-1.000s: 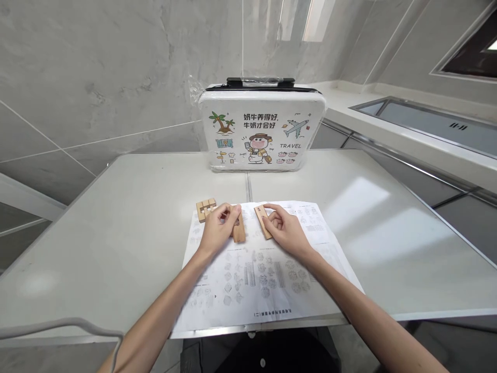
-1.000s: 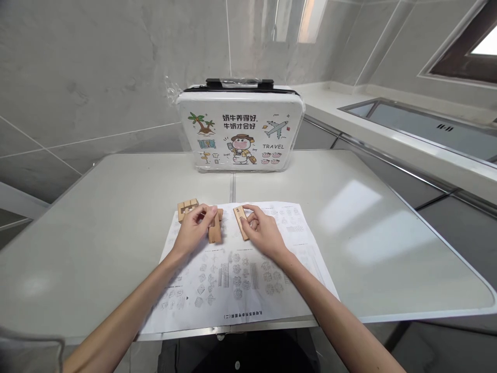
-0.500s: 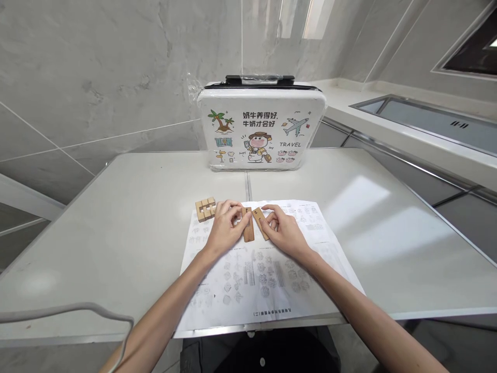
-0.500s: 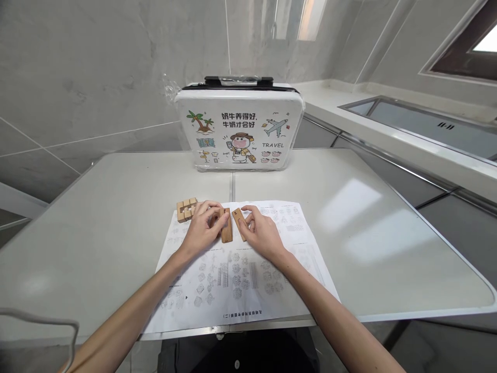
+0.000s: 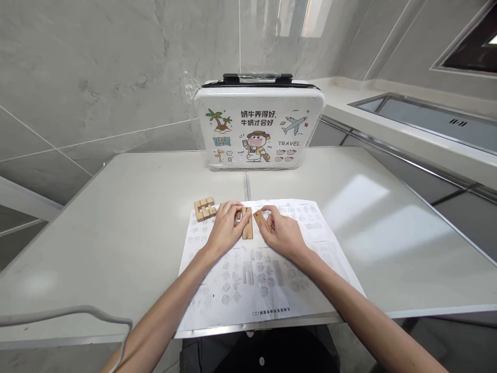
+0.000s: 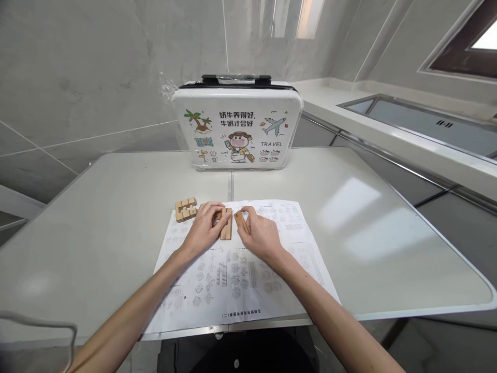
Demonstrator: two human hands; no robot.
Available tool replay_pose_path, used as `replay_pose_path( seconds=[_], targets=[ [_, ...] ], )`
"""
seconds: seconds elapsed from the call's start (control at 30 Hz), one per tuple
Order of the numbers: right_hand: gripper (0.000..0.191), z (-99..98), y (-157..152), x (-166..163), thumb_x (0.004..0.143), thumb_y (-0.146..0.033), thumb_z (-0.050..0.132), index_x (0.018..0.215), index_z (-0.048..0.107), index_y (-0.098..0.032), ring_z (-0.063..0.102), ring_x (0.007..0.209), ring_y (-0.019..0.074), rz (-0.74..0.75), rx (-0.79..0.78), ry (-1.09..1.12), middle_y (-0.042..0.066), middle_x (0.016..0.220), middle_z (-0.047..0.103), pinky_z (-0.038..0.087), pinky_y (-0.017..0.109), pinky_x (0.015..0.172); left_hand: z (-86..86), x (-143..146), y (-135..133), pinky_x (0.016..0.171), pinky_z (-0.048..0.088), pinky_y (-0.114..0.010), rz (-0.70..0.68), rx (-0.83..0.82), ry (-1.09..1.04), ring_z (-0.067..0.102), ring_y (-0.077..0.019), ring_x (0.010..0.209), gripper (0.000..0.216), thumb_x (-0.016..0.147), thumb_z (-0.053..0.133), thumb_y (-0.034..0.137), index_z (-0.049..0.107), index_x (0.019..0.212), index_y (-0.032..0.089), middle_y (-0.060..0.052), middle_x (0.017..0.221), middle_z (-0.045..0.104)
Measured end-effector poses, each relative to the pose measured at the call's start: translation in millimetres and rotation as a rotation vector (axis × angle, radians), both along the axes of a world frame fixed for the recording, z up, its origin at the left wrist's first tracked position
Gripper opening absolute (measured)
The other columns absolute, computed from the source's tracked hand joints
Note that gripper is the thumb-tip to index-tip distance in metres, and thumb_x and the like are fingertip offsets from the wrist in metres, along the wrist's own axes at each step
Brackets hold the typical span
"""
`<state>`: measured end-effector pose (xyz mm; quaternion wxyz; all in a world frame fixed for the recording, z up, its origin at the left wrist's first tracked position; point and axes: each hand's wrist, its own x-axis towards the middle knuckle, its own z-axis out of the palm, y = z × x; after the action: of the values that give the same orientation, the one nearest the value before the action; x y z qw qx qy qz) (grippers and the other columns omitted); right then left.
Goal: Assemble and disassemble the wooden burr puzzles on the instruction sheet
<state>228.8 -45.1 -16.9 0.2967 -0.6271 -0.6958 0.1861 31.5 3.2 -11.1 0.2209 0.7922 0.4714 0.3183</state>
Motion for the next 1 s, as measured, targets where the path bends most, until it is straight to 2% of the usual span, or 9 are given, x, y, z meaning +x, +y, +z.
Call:
replay_pose_path(
  seconds=[0.33,0.57,0.67,0.87,1.0],
  targets=[
    [0.031,-0.9,-0.4,-0.3,0.101,-0.036,0.052,0.128,0.056,-0.022,0.06,0.059,0.0173,0.02,0.024,0.002,-0.004,0.072,0.063,0.033,0.026,0.058,-4.7,0.8,1.0,0.11,0.049,-0.047,-0.005,0.068,0.032,0.057,-0.0283,0.125,0.018,0.106,0.06,0.041,0.066,0.112,0.024,-0.008,0.123,0.067],
    [0.031,-0.5,-0.8,-2.2,0.102,-0.034,0.053,0.13,0.054,-0.022,0.063,0.061,0.019,-0.01,0.003,-0.048,-0.004,0.07,0.066,0.033,0.026,0.058,-1.1,0.8,-2.3,0.11,0.05,-0.048,-0.036,0.051,0.04,0.059,-0.028,0.124,0.022,0.107,0.057,0.04,0.06,0.122,0.024,-0.009,0.128,0.067],
    [0.031,0.2,-0.9,-2.5,0.103,-0.033,0.052,0.131,0.054,-0.021,0.065,0.062,0.0199,-0.022,-0.015,-0.082,-0.003,0.07,0.068,0.033,0.027,0.058,3.0,-1.3,-4.2,0.114,0.048,-0.051,-0.11,0.04,0.061,0.057,-0.0304,0.131,0.035,0.101,0.065,0.042,0.057,0.13,0.025,-0.01,0.136,0.064],
    [0.028,0.1,-0.9,-1.3,0.107,-0.031,0.047,0.131,0.055,-0.021,0.065,0.062,0.0196,-0.011,-0.005,-0.121,-0.002,0.072,0.069,0.033,0.027,0.058,10.7,-11.4,-3.9,0.121,0.044,-0.057,-0.323,0.025,0.145,0.048,-0.0374,0.145,0.082,0.082,0.085,0.054,0.045,0.148,0.026,-0.014,0.153,0.054],
    [0.027,-1.5,-0.6,-0.7,0.107,-0.031,0.048,0.13,0.058,-0.02,0.066,0.064,0.0198,0.014,0.018,-0.115,-0.002,0.074,0.07,0.034,0.028,0.058,9.8,-14.5,-0.6,0.118,0.046,-0.058,-0.353,0.033,0.158,0.049,-0.0382,0.144,0.089,0.082,0.084,0.065,0.042,0.152,0.029,-0.014,0.152,0.054]
  ],
)
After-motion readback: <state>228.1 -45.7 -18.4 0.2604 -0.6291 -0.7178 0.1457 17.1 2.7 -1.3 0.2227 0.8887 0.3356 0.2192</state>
